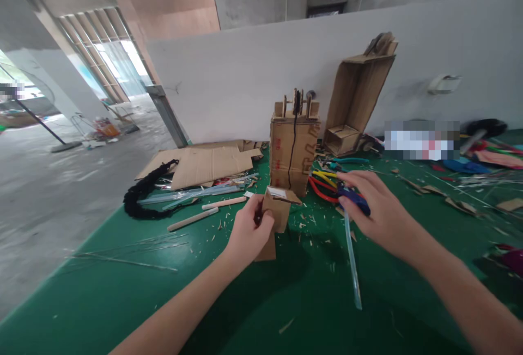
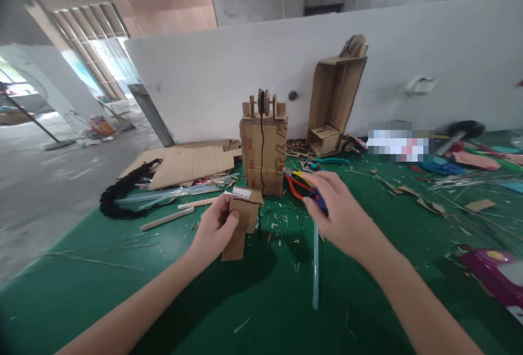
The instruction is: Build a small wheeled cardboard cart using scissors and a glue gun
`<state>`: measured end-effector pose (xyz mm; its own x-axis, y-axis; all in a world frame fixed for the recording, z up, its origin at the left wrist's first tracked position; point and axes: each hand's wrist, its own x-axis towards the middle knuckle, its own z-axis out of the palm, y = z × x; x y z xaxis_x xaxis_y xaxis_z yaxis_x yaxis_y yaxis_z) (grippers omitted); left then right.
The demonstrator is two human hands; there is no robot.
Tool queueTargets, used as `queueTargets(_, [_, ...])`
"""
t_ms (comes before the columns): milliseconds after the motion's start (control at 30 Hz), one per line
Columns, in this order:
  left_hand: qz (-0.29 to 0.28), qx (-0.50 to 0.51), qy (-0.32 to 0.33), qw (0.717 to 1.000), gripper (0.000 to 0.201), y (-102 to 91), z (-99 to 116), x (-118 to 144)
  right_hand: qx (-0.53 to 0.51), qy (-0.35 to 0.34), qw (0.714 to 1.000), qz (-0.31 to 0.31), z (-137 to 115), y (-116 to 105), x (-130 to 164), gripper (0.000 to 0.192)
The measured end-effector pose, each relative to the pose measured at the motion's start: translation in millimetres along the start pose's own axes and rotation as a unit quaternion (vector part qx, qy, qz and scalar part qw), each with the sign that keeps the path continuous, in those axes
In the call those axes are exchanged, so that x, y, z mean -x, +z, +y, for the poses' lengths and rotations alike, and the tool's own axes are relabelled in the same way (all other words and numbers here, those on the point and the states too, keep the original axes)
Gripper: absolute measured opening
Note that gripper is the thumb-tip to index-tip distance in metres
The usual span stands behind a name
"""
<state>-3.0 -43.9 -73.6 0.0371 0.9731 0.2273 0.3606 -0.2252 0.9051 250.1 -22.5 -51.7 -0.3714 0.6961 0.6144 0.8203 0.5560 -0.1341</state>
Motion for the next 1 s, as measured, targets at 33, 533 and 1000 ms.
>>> queueTargets(33, [-0.003,-0.033,0.018,0.999,0.014,-0.2,1.3,1.6,-0.053,-0.025,0.998,0.029,-14.8,-0.9,-0.9,0.033])
queueTargets(533, [-0.071,-0.066,0.060,0.993,0.021,8.2,8.3,11.0,-0.112,-0.046,0.993,0.010,-56.9,22.9,6.0,0.022])
queueTargets(1000, [-0.105,0.080,0.033,0.991,0.051,12.4,7.5,8.3,-0.108,-0.018,0.994,0.023,-53.3,34.6,4.7,0.027])
